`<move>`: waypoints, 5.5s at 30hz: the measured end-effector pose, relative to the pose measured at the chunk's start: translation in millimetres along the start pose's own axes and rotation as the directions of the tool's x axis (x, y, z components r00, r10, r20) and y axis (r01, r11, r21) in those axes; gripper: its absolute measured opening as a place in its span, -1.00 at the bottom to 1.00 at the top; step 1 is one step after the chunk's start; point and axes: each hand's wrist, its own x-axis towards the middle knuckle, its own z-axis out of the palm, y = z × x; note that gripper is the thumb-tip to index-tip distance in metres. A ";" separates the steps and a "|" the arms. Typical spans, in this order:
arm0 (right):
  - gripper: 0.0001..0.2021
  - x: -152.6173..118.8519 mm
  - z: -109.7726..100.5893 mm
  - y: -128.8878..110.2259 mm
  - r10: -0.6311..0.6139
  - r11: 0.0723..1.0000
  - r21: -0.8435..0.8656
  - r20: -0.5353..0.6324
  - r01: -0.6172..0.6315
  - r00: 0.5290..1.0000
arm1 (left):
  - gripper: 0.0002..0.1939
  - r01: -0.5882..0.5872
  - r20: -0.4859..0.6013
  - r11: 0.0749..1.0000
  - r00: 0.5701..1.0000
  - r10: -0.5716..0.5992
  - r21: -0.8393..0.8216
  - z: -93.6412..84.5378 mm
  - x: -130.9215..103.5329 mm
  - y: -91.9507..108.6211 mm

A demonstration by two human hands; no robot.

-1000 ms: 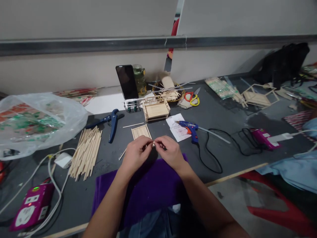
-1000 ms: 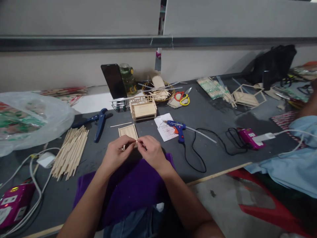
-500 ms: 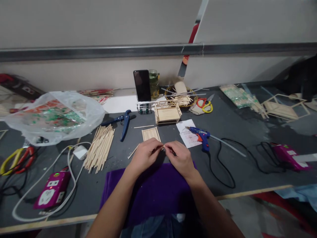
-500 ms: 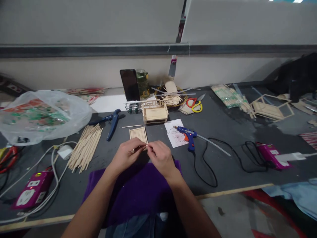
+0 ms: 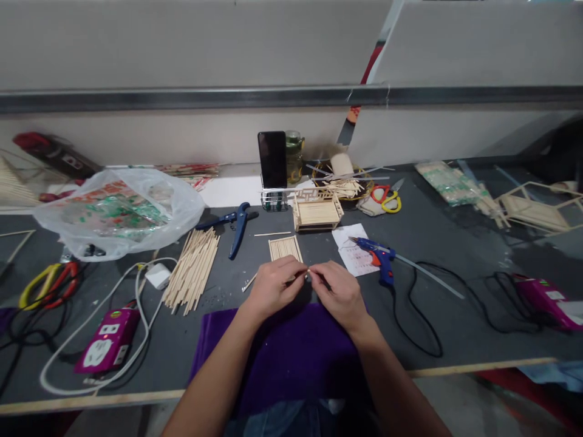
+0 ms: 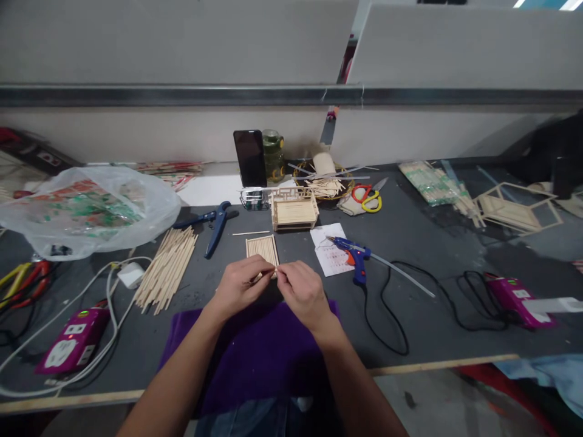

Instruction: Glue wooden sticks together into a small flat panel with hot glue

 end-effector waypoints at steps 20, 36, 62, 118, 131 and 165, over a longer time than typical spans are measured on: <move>-0.69 84.9 68.9 -38.2 0.171 0.981 -0.008 0.499 -0.192 0.850 | -0.77 -0.153 -0.573 0.553 0.261 -0.776 -0.819 -66.0 -0.1 -43.0; -0.57 143.2 175.3 -61.5 0.466 0.882 -0.282 0.635 -0.377 0.616 | -0.78 -0.035 -0.683 0.690 0.186 -0.707 -0.723 -52.3 -2.9 -46.5; -0.62 25.1 24.8 -0.7 -0.102 0.980 -0.182 -0.084 0.085 0.991 | -0.62 0.031 -0.215 0.248 0.402 -0.890 -0.968 -35.5 0.6 -10.2; -0.70 162.0 17.7 59.3 0.479 0.851 0.035 0.355 -0.524 0.803 | -0.71 -0.024 -0.011 -0.008 0.723 -0.690 -1.000 -29.0 -2.2 9.7; -0.68 265.7 143.9 -5.8 0.465 0.874 -0.110 0.474 -0.473 0.748 | -0.75 -0.155 -0.073 -0.072 0.760 -0.646 -0.985 -50.9 -12.1 -7.6; -0.71 160.3 -4.5 121.9 0.530 0.657 -0.753 0.433 -0.031 0.729 | -0.82 -0.100 -0.036 -0.055 0.732 -0.681 -0.993 -37.5 -3.3 -17.2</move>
